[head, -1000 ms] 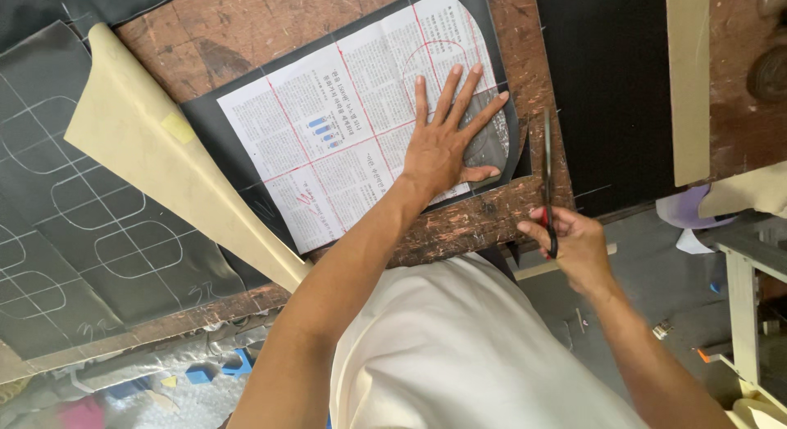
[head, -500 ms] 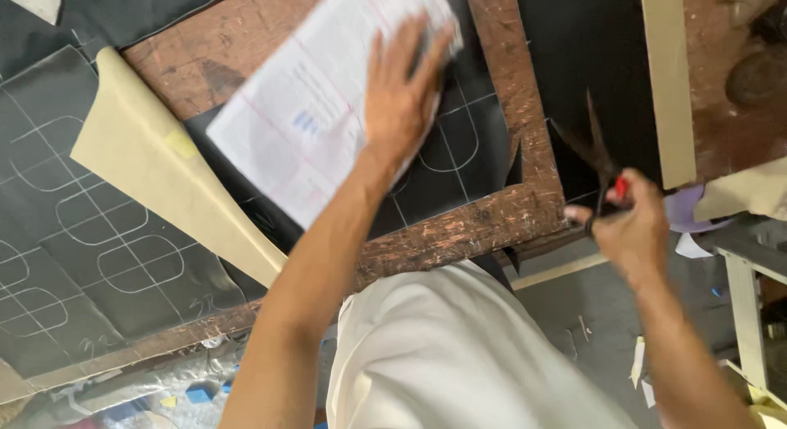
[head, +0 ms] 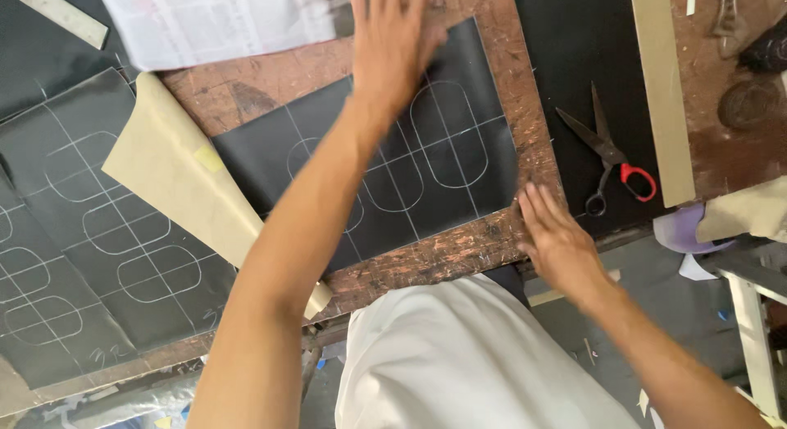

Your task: The person uses shears to cut a black sheet marked with white oval outlines on a wooden table. They then place a newspaper on a cut piece, trim the edges, and finally cut a beige backing sheet to match the black piece's shape.

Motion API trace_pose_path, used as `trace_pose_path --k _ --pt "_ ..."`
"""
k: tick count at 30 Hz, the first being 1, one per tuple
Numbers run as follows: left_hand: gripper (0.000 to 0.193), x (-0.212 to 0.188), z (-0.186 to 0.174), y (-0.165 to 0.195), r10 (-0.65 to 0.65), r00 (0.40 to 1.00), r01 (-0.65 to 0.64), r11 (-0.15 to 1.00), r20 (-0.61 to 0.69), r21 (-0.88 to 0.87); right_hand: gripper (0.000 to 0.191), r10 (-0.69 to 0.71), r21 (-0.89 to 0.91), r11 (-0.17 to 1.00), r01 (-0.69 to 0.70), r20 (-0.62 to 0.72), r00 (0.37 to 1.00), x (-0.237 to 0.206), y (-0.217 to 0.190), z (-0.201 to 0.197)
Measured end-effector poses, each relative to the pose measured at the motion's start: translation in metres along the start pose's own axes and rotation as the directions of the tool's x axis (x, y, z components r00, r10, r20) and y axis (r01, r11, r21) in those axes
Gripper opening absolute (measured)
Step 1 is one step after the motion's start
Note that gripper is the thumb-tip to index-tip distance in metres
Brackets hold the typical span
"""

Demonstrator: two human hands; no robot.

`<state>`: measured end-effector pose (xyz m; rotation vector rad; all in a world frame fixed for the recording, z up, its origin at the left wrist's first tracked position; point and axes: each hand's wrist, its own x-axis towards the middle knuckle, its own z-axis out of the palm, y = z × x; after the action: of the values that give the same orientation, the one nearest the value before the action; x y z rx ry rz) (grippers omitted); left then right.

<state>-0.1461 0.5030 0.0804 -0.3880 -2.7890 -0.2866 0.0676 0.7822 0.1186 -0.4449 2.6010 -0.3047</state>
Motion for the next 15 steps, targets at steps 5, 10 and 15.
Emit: trace_pose_path --k 5,10,15 --pt "0.088 -0.154 -0.035 0.05 0.171 0.947 -0.016 0.869 0.27 -0.494 0.047 0.195 0.09 0.972 -0.217 0.203 0.96 -0.003 -0.02 -0.008" --pt "0.065 -0.246 -0.032 0.013 -0.078 0.907 0.15 0.978 0.414 -0.145 0.06 -0.359 -0.077 0.932 0.355 -0.347 0.866 0.053 0.0 0.011" --pt "0.053 -0.314 -0.069 -0.104 -0.489 0.864 0.49 0.871 0.122 0.023 0.034 -0.485 -0.081 0.868 0.49 -0.35 0.801 0.068 0.004 0.025"
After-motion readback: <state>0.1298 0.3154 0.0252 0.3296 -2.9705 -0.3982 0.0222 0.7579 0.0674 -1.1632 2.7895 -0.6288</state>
